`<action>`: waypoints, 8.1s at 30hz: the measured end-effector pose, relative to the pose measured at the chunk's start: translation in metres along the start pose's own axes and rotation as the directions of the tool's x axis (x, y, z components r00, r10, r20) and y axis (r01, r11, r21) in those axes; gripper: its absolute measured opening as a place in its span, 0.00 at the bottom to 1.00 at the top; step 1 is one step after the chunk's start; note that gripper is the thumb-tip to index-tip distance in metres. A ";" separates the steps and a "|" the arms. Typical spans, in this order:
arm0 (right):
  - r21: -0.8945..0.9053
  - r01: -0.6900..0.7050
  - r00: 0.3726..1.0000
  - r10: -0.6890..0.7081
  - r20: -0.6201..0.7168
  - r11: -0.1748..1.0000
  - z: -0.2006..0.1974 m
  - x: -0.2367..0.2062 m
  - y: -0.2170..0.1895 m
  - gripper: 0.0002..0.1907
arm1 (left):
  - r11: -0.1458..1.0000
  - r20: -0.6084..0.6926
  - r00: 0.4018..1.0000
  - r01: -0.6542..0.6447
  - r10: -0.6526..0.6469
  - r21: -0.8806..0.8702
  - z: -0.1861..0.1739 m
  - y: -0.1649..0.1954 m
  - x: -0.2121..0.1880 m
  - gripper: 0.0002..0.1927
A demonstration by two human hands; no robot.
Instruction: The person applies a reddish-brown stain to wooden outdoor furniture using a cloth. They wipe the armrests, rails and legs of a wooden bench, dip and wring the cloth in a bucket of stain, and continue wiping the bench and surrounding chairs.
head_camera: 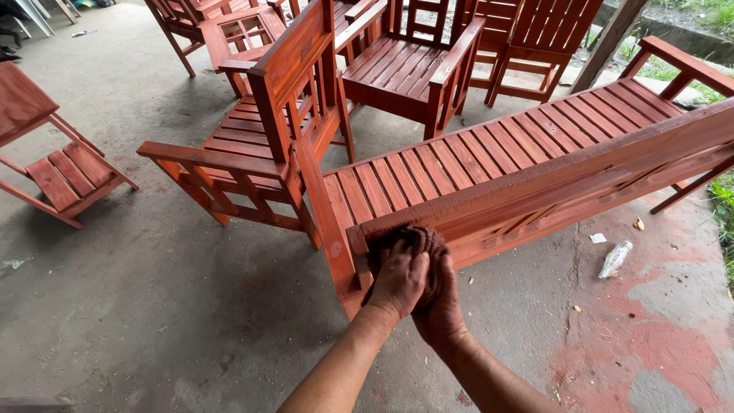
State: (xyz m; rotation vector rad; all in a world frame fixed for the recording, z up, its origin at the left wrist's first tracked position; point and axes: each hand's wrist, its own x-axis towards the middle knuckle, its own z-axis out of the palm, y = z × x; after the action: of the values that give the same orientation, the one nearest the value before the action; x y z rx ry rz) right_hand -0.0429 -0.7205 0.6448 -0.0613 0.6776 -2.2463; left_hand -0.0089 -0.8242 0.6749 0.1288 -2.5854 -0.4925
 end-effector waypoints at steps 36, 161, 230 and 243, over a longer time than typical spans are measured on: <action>-0.335 0.421 0.701 -0.536 -0.470 0.843 -0.117 0.153 -0.224 0.13 | 0.880 -0.257 0.943 0.070 -0.213 -0.470 0.003 0.068 0.071 0.05; -0.374 0.411 0.790 -0.530 -0.309 0.831 -0.045 0.109 -0.080 0.08 | 0.794 -0.299 0.743 0.500 -0.598 -0.347 0.039 0.039 -0.006 0.03; -0.181 0.178 0.835 -0.246 -0.492 0.967 -0.275 0.196 -0.415 0.14 | 0.671 -0.024 0.786 0.512 -0.618 -0.537 0.171 0.124 0.124 0.11; -0.263 0.228 0.784 -0.337 -0.521 0.938 -0.246 0.189 -0.351 0.14 | 0.614 0.144 0.725 0.658 -0.674 -0.436 0.155 0.083 0.043 0.12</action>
State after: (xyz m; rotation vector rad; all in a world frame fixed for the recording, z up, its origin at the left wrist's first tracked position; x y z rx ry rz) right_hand -0.4710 -0.5445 0.5740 0.4564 1.2686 -2.4975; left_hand -0.1227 -0.7050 0.6000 0.9540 -2.2218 -1.3481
